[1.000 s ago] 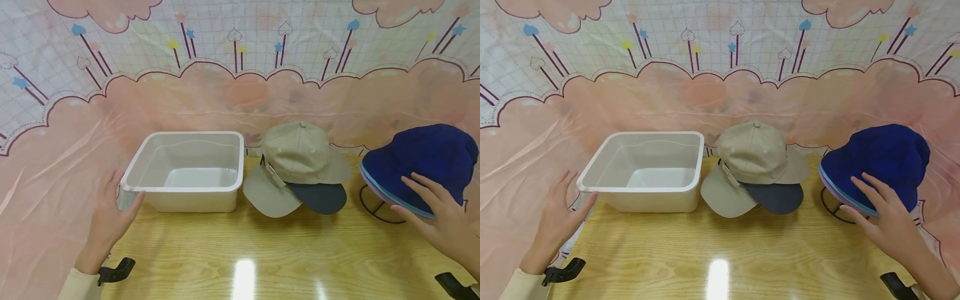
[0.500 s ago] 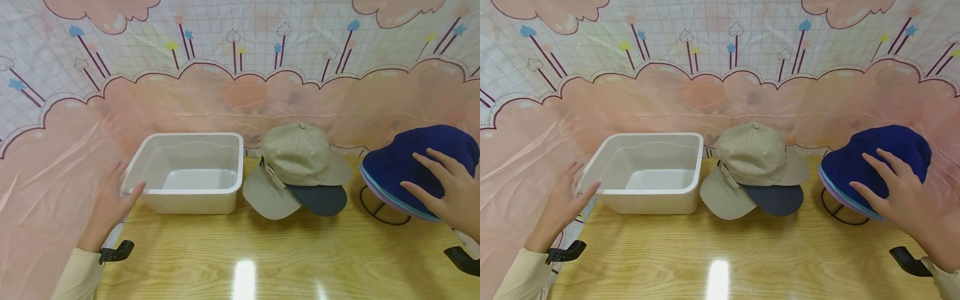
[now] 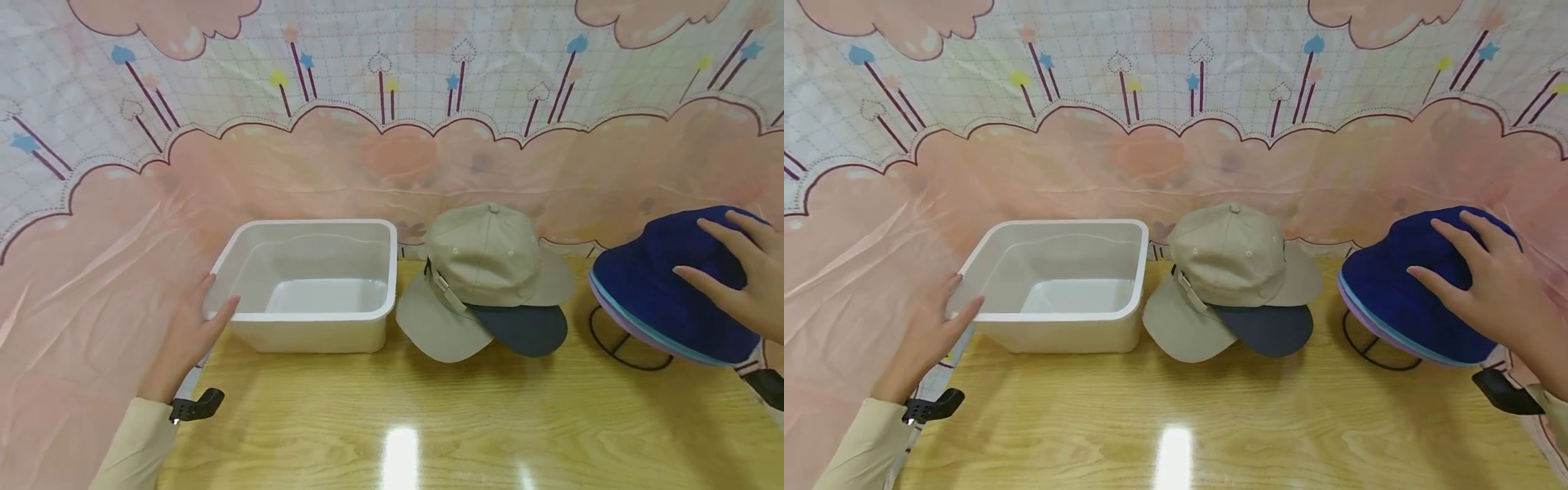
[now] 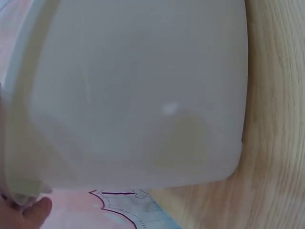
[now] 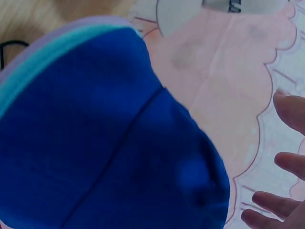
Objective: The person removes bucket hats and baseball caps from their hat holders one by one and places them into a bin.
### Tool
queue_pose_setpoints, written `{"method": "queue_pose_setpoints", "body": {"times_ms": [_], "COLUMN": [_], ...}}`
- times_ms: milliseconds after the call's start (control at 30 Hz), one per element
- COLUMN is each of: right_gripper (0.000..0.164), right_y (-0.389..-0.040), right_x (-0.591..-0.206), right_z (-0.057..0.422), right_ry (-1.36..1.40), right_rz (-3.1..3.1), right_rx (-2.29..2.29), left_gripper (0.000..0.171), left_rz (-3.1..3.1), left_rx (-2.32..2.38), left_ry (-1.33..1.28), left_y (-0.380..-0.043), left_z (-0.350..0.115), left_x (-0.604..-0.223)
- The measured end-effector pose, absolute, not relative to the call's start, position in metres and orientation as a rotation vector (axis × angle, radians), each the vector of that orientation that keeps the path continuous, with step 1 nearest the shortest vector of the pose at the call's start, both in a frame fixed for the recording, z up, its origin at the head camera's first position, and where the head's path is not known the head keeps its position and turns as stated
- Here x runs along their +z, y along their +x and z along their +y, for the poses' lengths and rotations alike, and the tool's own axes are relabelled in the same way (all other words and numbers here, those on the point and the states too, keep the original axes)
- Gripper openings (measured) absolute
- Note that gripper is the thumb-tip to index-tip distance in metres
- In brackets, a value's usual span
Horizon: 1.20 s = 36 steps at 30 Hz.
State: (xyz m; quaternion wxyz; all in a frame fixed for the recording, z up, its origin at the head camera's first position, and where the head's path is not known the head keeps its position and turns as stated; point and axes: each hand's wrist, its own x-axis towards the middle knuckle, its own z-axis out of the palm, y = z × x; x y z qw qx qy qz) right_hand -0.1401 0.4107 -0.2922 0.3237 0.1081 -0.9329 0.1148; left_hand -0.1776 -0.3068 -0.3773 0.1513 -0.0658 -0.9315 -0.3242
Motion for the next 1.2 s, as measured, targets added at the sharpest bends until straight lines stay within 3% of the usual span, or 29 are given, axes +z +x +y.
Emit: {"method": "queue_pose_setpoints", "body": {"times_ms": [400,967,1200], "right_gripper": [0.078,0.074,0.054], "right_y": [-0.16,-0.185,-0.189], "right_x": [-0.284,-0.275,-0.28], "right_z": [0.427,0.442,0.449], "right_ry": [0.1,0.029,0.127], "right_rz": [-2.598,-2.741,-2.692], "right_rx": [0.414,0.293,0.38], "left_gripper": [0.065,0.064,0.066], "left_rz": [-2.575,-2.443,-2.46], "left_rx": [-0.951,-1.02,-1.032], "left_ry": [-0.249,-0.052,-0.052], "left_y": [-0.176,-0.175,-0.177], "left_z": [-0.312,-0.308,-0.305], "left_x": [-0.391,-0.401,-0.403]}}
